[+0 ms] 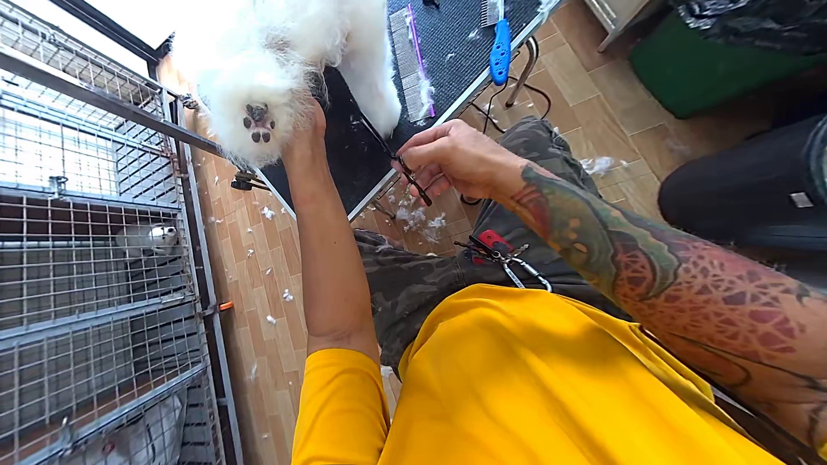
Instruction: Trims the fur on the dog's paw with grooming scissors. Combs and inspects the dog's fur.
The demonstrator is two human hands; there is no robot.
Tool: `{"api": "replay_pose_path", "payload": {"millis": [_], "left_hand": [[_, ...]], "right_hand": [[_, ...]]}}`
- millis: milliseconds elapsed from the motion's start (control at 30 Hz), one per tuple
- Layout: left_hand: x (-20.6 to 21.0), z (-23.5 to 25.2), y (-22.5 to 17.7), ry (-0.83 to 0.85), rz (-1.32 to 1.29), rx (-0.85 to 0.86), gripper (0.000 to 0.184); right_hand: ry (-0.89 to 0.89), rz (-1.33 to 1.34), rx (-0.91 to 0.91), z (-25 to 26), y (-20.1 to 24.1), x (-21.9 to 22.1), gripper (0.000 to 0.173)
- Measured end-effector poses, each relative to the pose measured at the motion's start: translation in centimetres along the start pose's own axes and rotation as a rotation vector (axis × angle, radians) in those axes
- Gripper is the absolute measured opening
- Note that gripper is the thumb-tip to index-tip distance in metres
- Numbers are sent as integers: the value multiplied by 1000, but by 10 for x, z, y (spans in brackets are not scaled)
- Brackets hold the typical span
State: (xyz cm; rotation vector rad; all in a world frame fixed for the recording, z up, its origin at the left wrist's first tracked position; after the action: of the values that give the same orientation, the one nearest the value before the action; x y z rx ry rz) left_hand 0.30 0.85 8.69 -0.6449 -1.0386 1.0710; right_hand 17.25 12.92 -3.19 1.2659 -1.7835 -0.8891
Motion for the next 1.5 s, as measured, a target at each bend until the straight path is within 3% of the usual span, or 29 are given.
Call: {"api": "replay_pose_path", "payload": {"millis": [133,333,567,700,1000,1100,1367,1500], "left_hand": [[-2,1,-1,-15,-90,3,31],[3,12,3,118,-18,14,26],[21,11,-9,167,34,-24,14],[24,13,-7,209,43,-70,14],[27,17,-8,223,91,-75,18],[29,17,-8,227,74,-68,15],[26,18,-6,183,79,-64,16],[26,16,-7,162,92,-69,15]], "right_hand": [[6,-32,47,-2,-7,-2,20],[60,-47,12,-2,-8,-5,23],[243,-53,35,-23,-42,-9,29],[229,-14,-3,-8,-23,-10,33],[289,-35,0,-7,-1,-7,19],[289,10,10,-1,-3,-9,30],[268,35,6,-3,11,-10,15],[270,74,-12,3,11,-12,28]]}}
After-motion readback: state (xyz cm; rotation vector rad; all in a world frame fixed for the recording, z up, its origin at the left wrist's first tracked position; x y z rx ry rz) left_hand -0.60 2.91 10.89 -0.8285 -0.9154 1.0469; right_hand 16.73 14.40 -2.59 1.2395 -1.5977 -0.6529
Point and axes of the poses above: each hand's wrist, its own z-axis towards the middle knuckle, its own x-axis out of the palm, y = z × x, the point moved 8 cm from there along z, towards the middle knuckle, and after that the axes turned 6 degrees about -z, right-handed, at the moved point
